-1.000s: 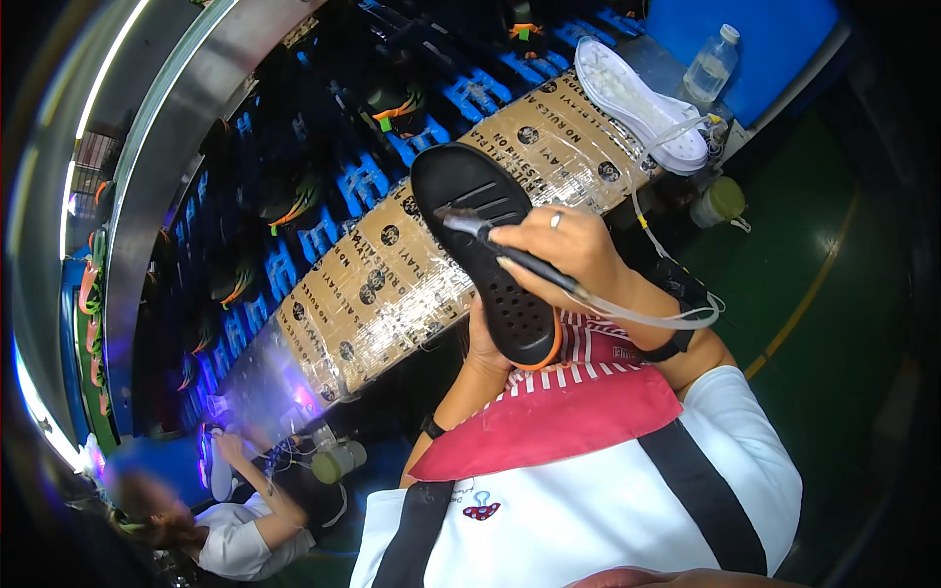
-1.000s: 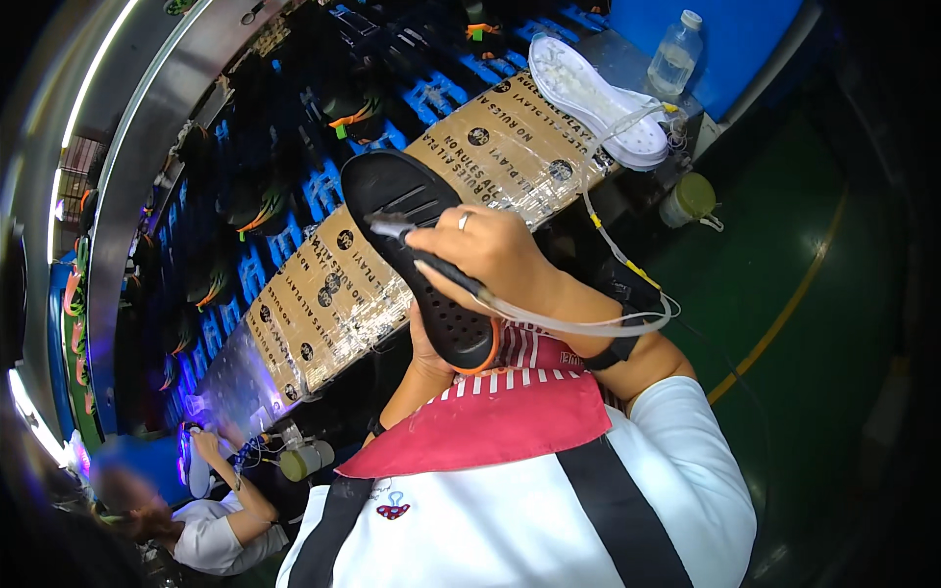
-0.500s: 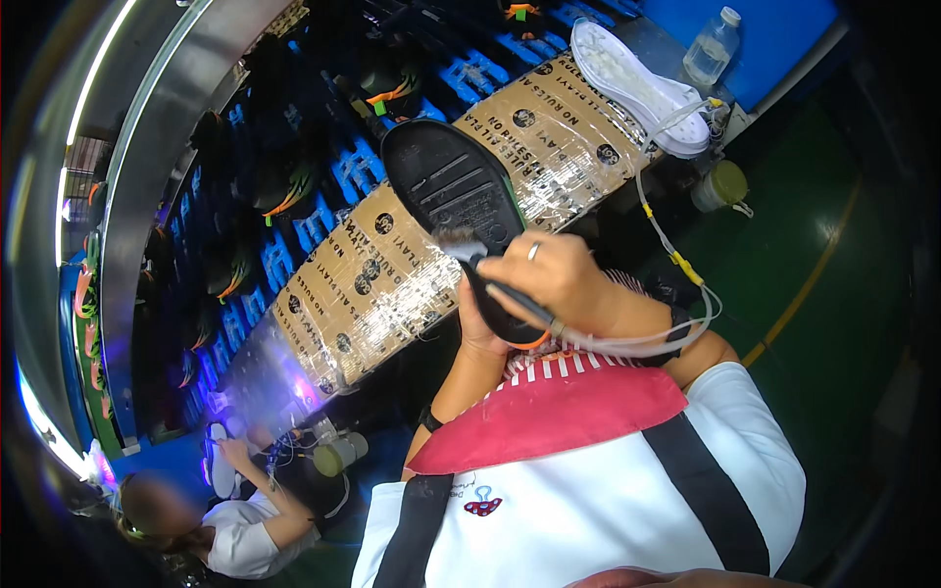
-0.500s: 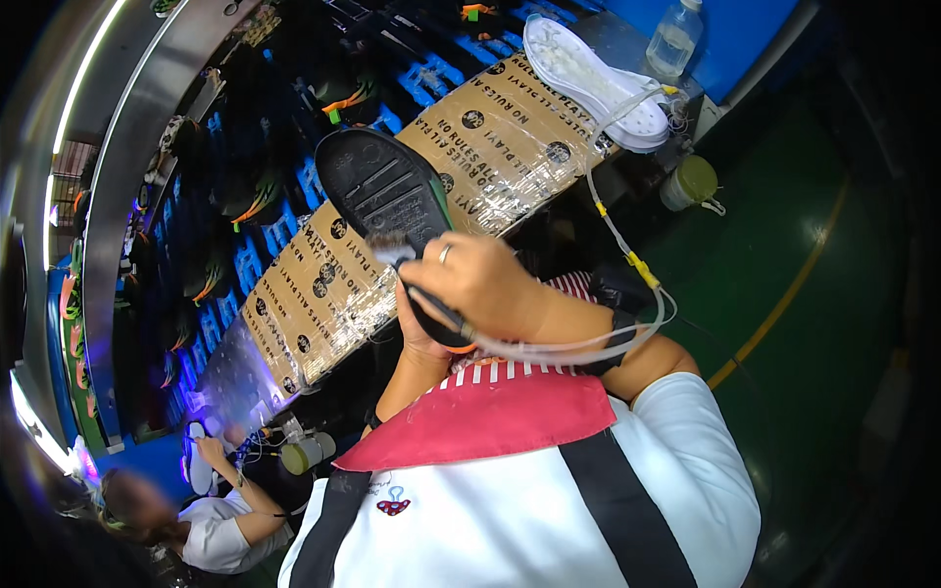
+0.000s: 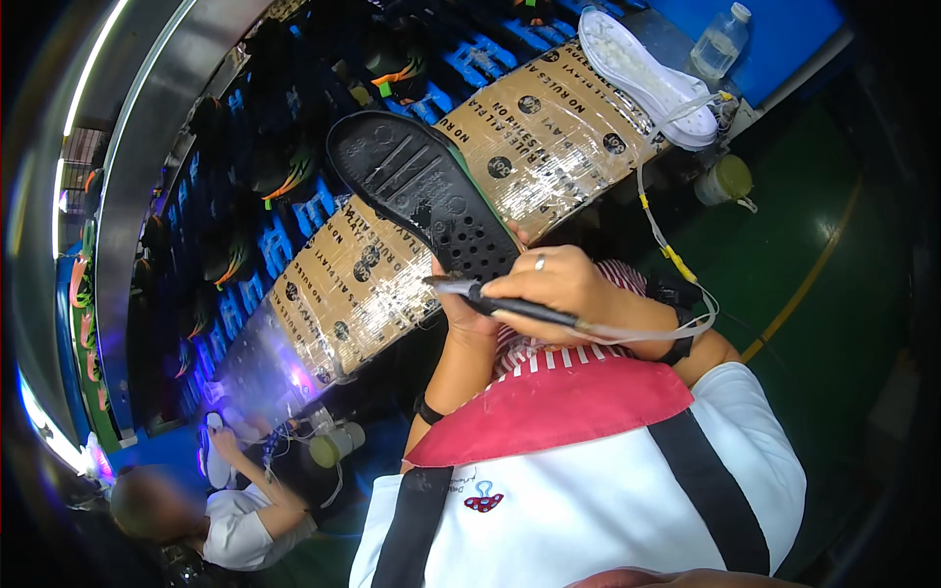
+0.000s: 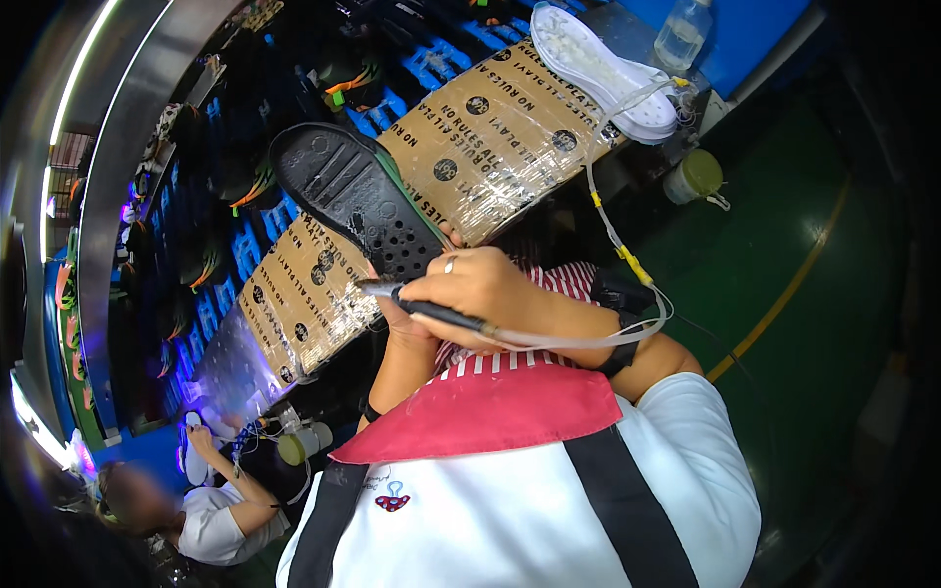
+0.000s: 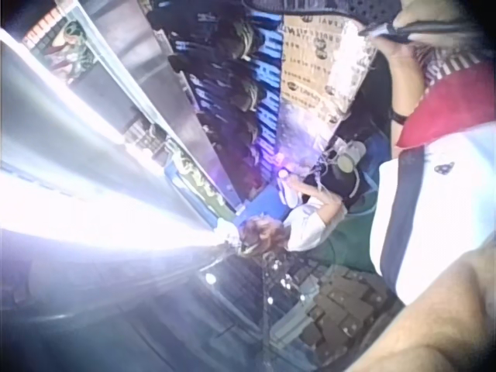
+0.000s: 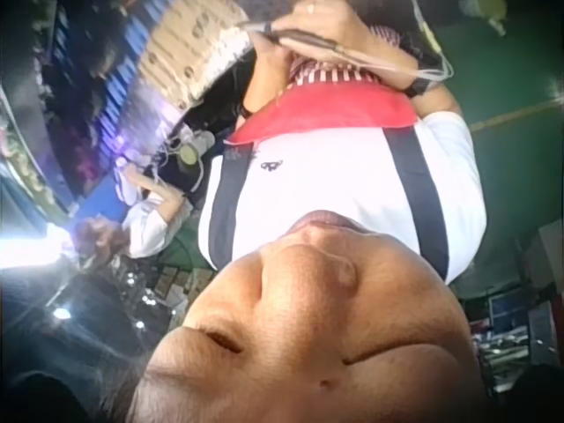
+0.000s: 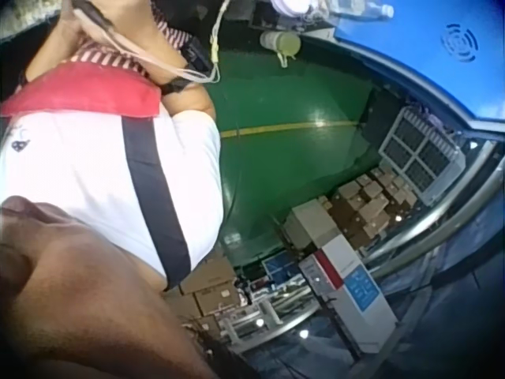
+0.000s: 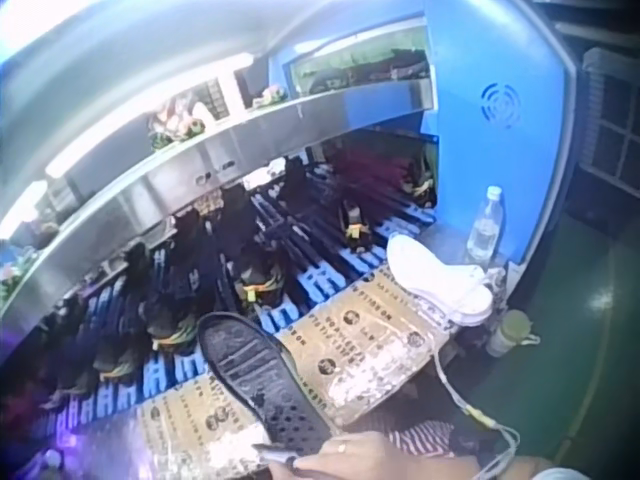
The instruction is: Applying sealant or adhesive to shoe soles using a specialized applicator tool.
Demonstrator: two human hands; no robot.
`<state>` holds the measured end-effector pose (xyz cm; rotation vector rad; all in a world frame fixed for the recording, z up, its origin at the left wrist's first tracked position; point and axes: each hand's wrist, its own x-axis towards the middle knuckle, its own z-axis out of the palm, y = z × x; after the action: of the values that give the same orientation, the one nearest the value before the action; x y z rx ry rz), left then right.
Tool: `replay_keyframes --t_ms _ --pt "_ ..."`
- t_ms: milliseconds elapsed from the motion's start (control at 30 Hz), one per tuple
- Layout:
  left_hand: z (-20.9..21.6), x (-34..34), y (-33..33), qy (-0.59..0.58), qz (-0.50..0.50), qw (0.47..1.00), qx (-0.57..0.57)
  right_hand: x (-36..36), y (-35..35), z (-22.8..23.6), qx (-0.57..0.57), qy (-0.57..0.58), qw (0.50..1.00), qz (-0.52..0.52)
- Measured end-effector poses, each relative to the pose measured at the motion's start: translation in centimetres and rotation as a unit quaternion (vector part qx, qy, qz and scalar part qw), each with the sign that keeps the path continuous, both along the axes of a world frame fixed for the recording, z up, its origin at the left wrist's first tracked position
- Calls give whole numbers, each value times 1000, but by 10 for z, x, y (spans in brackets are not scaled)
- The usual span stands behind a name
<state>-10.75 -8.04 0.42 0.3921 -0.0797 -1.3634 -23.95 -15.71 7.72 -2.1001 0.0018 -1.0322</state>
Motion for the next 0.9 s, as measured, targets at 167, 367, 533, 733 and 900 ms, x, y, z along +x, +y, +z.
replay_keyframes --t_ms 167,367,533,733,900 --pt "6 0 0 19 41 998 -52 -2 -1 3 28 26 997 -66" --pt "-4 1 -3 43 55 995 -78 3 8 -3 0 24 999 40" --pt "0 15 1 8 11 994 -107 -3 -2 12 77 12 997 -3" --pt "-5 17 2 6 14 990 -142 0 13 -5 76 52 994 55" --pt "3 25 4 59 58 993 -81 -8 -2 13 195 112 970 90"
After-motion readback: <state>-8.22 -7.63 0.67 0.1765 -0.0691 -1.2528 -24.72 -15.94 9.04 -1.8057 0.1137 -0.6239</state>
